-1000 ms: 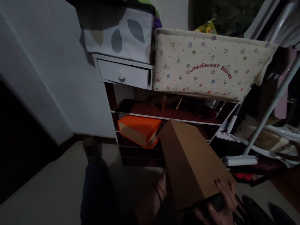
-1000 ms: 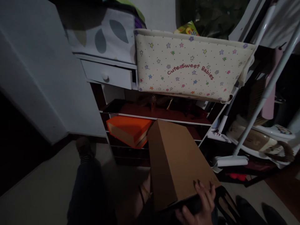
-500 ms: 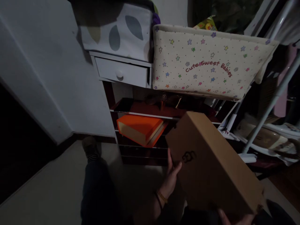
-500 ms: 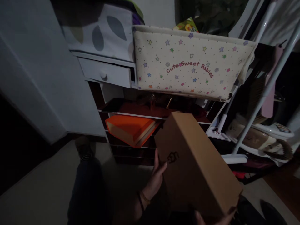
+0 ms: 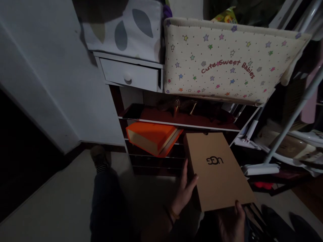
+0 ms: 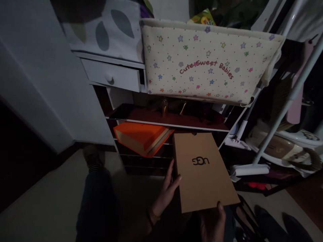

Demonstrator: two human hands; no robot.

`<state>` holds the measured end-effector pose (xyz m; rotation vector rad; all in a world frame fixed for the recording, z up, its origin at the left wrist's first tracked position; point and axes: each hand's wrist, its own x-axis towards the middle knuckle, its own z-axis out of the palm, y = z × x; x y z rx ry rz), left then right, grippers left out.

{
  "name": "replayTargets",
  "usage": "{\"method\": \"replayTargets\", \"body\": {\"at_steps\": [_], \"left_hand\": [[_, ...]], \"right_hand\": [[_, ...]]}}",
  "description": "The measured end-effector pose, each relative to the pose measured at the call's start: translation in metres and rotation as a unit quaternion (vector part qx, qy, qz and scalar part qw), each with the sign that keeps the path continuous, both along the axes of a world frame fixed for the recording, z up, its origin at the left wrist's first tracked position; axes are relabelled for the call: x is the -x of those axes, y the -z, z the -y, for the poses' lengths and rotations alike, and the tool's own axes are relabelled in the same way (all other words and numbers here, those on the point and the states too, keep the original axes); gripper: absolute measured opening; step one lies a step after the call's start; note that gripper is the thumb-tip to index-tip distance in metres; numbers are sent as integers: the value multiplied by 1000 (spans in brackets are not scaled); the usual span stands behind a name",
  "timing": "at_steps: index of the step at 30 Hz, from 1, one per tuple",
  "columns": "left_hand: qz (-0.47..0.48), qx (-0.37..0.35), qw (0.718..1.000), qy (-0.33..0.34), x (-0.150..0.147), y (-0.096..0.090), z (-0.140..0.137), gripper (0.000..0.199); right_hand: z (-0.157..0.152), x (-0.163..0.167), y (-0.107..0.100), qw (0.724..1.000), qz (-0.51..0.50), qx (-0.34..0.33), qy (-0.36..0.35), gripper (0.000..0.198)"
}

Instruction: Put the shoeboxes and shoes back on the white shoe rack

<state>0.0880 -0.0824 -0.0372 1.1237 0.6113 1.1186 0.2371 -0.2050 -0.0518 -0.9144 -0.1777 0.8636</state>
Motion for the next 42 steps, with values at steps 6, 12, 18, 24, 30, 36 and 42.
{"method": "replayTargets", "body": {"at_steps": [6,12,18,24,30,36,42], "left_hand": [[-30,-9,999,10,2,-5,-13,85],[-84,-51,995,1,6,-22,-26,87],[-87,-130,987,23,11,-25,-30,97],[-114,-170,979,-22,1,-18,-31,120],[-101,-159,980,-58,-7,-20,-51,94],[-100,-135,983,-69,-8,-17,-75,91],[-127,-94,985,-75,-13,-18,-81,86]], "right_hand": [[-13,8,-12,999,35,38,0,56],[-28,17,-15,995,86,41,-21,64],[-43,22,-13,997,70,39,-12,78],[-51,23,-7,990,120,78,-5,90],[-61,11,9,986,155,60,-20,92],[-79,-30,7,967,233,63,75,100],[-103,-72,-20,931,354,15,88,95]]}}
